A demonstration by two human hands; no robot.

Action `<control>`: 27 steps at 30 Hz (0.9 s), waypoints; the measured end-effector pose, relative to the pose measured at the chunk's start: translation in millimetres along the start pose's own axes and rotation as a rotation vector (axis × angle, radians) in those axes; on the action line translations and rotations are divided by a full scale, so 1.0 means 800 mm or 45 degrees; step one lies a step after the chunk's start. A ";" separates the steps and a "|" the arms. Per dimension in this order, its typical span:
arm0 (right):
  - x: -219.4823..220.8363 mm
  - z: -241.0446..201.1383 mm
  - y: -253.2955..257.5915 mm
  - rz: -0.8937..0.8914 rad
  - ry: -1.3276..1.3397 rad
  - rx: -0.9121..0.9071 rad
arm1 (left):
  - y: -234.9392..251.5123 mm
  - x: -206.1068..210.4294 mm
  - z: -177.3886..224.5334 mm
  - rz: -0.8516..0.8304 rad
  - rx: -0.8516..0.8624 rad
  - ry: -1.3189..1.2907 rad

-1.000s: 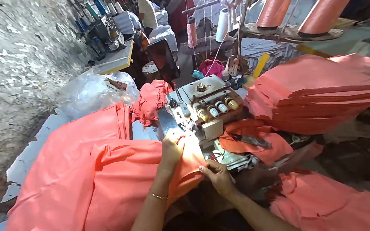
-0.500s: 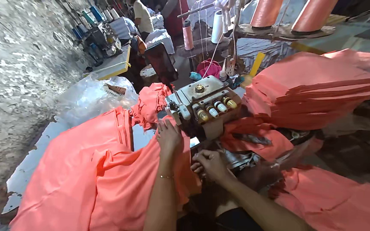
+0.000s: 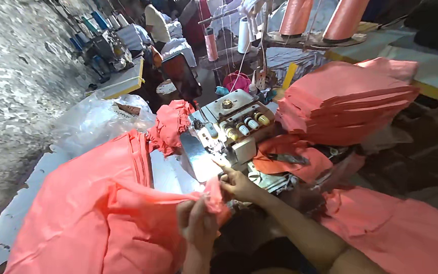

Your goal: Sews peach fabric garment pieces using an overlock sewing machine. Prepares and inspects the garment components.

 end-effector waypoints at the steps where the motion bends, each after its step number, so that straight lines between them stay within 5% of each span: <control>1: -0.004 0.000 0.000 -0.011 -0.048 -0.046 | -0.012 0.008 -0.004 -0.059 -0.023 -0.048; 8: -0.071 0.038 0.011 0.325 -0.203 0.157 | -0.048 0.054 -0.053 -0.508 -0.166 -0.003; 12: -0.049 0.010 -0.025 0.598 -0.058 -0.599 | -0.026 0.025 -0.024 -0.305 0.018 -0.111; 15: 0.003 -0.012 -0.057 0.499 -0.207 -0.766 | 0.023 0.000 -0.007 -0.126 0.063 -0.109; 18: 0.029 0.024 -0.042 0.208 0.329 -0.346 | 0.083 0.044 -0.063 -0.231 -0.028 0.260; 21: 0.021 0.050 -0.037 0.146 0.802 0.134 | 0.051 0.090 -0.153 -0.921 -0.408 0.361; 23: 0.009 0.062 -0.035 0.222 0.826 0.267 | 0.004 0.102 -0.157 -1.222 -0.493 0.411; 27: -0.007 0.068 -0.021 0.384 0.739 0.380 | -0.018 0.117 -0.157 -1.259 -0.515 0.500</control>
Point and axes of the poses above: each hand's wrist, its own y-axis towards the middle knuckle, its own x-axis out of the palm, z = x × y, the point moved 6 cm from there along y, towards the middle knuckle, and after that the axes turned 14 degrees about z, right-handed, at the moved point
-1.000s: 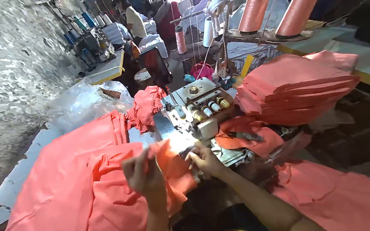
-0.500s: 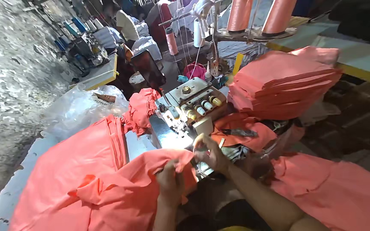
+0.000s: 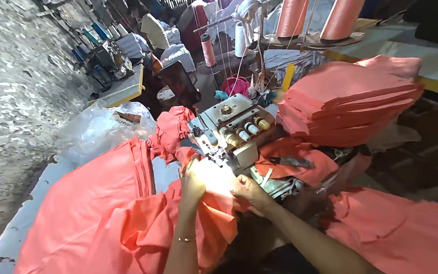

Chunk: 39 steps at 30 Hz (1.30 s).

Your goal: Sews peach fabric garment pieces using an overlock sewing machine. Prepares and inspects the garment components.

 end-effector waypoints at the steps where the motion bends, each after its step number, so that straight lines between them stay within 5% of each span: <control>1: 0.002 -0.004 0.004 0.044 -0.028 -0.017 | 0.011 0.002 -0.002 0.019 0.018 -0.020; 5: 0.006 -0.017 0.009 0.118 -0.159 -0.285 | 0.041 -0.002 -0.018 0.028 0.093 -0.217; 8: -0.009 -0.013 -0.003 0.148 -0.354 -0.506 | 0.011 -0.031 -0.027 0.140 0.167 -0.560; 10: -0.018 -0.011 -0.014 0.139 -0.366 -0.598 | -0.030 -0.041 -0.027 0.024 0.253 -0.713; 12: -0.020 -0.009 -0.022 0.095 -0.331 -0.662 | -0.066 -0.035 -0.018 -0.016 0.324 -0.621; 18: -0.023 -0.011 -0.023 0.066 -0.533 -0.780 | -0.093 -0.023 0.014 0.331 0.767 -0.112; 23: -0.030 -0.010 -0.014 0.057 -0.603 -0.748 | -0.099 -0.055 0.049 -0.033 0.911 -0.567; 26: -0.030 -0.011 -0.008 0.040 -0.462 -0.582 | -0.076 -0.058 0.072 -0.095 0.781 -0.795; 32: -0.023 0.004 -0.003 0.146 0.089 0.071 | -0.014 -0.014 0.037 0.161 0.237 -0.543; 35: -0.021 0.005 -0.006 0.109 0.074 -0.089 | -0.013 -0.013 0.021 0.070 0.164 -0.577; 39: -0.023 0.004 -0.014 0.125 -0.421 -0.473 | -0.024 -0.020 0.014 0.001 0.133 -0.586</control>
Point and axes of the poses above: each hand's wrist, its own y-axis towards the middle knuckle, its own x-axis out of the palm, z = x × y, the point moved 6 cm from there along y, towards the middle knuckle, and after that the axes turned 14 degrees about z, right-handed, at the moved point
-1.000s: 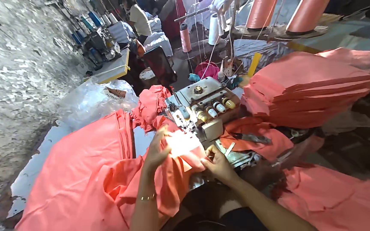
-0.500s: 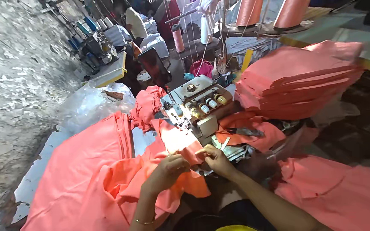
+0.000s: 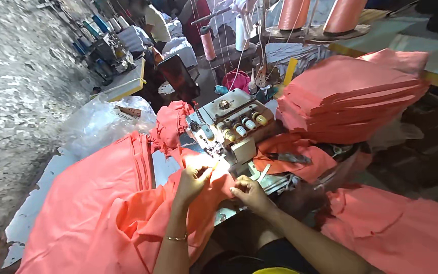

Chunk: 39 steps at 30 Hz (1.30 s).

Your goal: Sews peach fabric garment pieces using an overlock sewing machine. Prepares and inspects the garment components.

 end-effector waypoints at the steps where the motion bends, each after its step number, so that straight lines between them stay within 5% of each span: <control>1: -0.003 -0.002 -0.004 -0.005 -0.030 -0.003 | -0.002 -0.001 0.000 0.000 -0.016 0.017; 12: -0.008 0.004 -0.021 0.019 0.257 0.283 | 0.000 0.010 0.023 0.027 0.071 0.246; 19: -0.006 -0.019 -0.011 0.153 0.200 -0.114 | 0.026 0.014 0.005 0.242 0.046 0.230; 23: 0.007 -0.038 0.008 0.106 0.053 -0.344 | 0.050 0.009 -0.025 0.267 0.231 0.056; 30: 0.023 -0.045 0.038 0.321 -0.146 -0.625 | 0.097 -0.007 -0.065 0.449 -0.045 0.115; 35: 0.021 -0.054 0.031 0.296 -0.138 -0.558 | 0.082 -0.046 -0.056 0.982 -0.182 -0.002; 39: 0.033 -0.071 0.027 0.107 -0.018 -0.417 | 0.029 -0.076 0.001 1.365 0.012 -0.520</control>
Point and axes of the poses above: each hand's wrist, its own y-axis towards the middle knuckle, its own x-axis out of the palm, z = x × y, the point moved 6 cm from there along y, towards the middle knuckle, and after that the axes turned 14 degrees about z, right-handed, at the moved point
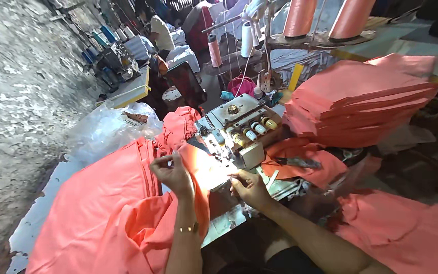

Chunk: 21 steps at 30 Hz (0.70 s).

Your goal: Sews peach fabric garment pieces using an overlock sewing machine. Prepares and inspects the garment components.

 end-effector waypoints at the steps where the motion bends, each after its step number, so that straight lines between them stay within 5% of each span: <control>1: 0.007 -0.004 0.001 -0.103 0.021 0.090 | -0.010 -0.007 0.022 -0.001 -0.067 -0.084; 5: 0.033 -0.005 0.004 -0.615 -0.155 0.409 | -0.038 -0.017 0.075 -0.270 -0.298 -0.263; 7: 0.030 -0.008 0.001 -0.691 -0.160 0.421 | -0.032 -0.016 0.073 -0.417 -0.224 -0.170; 11: -0.002 0.008 0.002 -0.670 -0.306 0.504 | -0.043 -0.011 0.048 -0.647 -0.048 0.207; 16: -0.048 0.018 0.040 -0.358 -0.680 0.361 | -0.124 -0.002 0.058 -1.101 0.164 0.446; 19: -0.039 -0.017 0.040 -0.149 -0.279 0.174 | -0.162 -0.004 0.079 -1.569 0.127 0.671; 21: -0.021 -0.051 0.028 -0.300 0.200 0.121 | -0.168 -0.010 0.094 -1.777 0.217 0.694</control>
Point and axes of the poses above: each hand's wrist, its own y-axis towards the middle knuckle, its own x-axis out of the palm, z = x × y, the point moved 6 cm from there along y, towards the middle knuckle, and after that the axes turned 14 degrees about z, right-handed, at the moved point
